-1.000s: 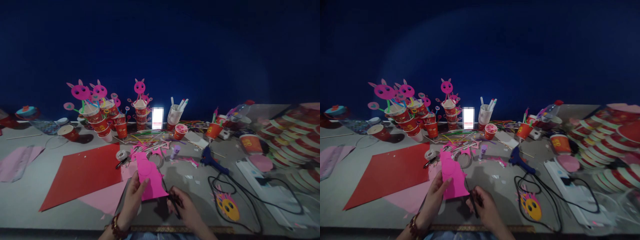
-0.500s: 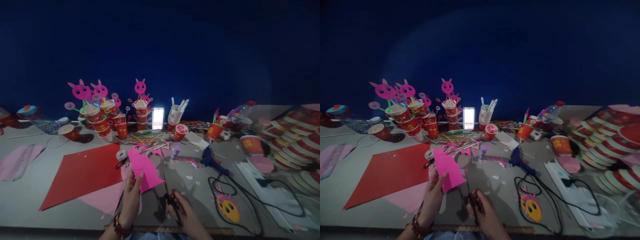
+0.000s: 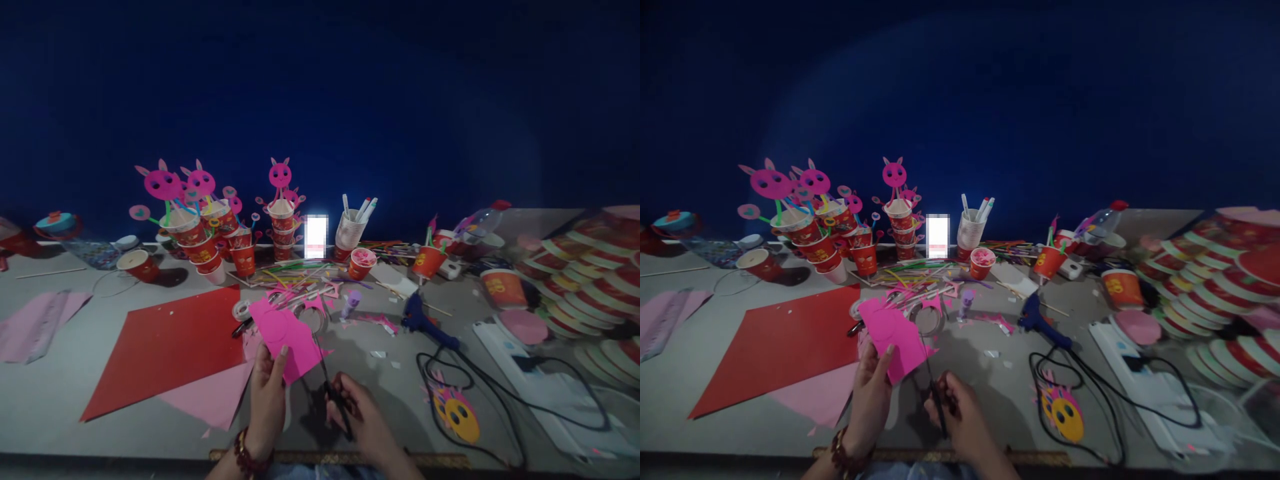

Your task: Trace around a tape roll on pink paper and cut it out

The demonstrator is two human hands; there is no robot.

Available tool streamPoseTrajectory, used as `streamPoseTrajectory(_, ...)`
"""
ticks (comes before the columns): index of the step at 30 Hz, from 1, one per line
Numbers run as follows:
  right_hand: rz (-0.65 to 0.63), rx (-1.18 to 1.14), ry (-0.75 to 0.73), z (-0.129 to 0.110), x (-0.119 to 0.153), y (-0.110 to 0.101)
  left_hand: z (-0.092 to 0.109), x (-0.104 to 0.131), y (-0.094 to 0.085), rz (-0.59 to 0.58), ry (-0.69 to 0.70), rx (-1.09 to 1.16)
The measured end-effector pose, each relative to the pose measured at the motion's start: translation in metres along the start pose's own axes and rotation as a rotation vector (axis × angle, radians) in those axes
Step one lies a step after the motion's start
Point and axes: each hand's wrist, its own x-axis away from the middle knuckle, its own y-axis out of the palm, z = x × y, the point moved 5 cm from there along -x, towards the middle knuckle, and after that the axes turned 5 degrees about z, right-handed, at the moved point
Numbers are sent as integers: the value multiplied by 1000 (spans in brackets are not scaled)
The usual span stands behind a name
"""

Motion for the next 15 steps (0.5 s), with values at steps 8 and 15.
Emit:
streamPoseTrajectory(8,38,-9,-4,0,-6,1,2,2,6,-28,-16,68)
streamPoseTrajectory(15,126,130,-47,-4,-9,-19,3,-4,-3,-27,12,-33)
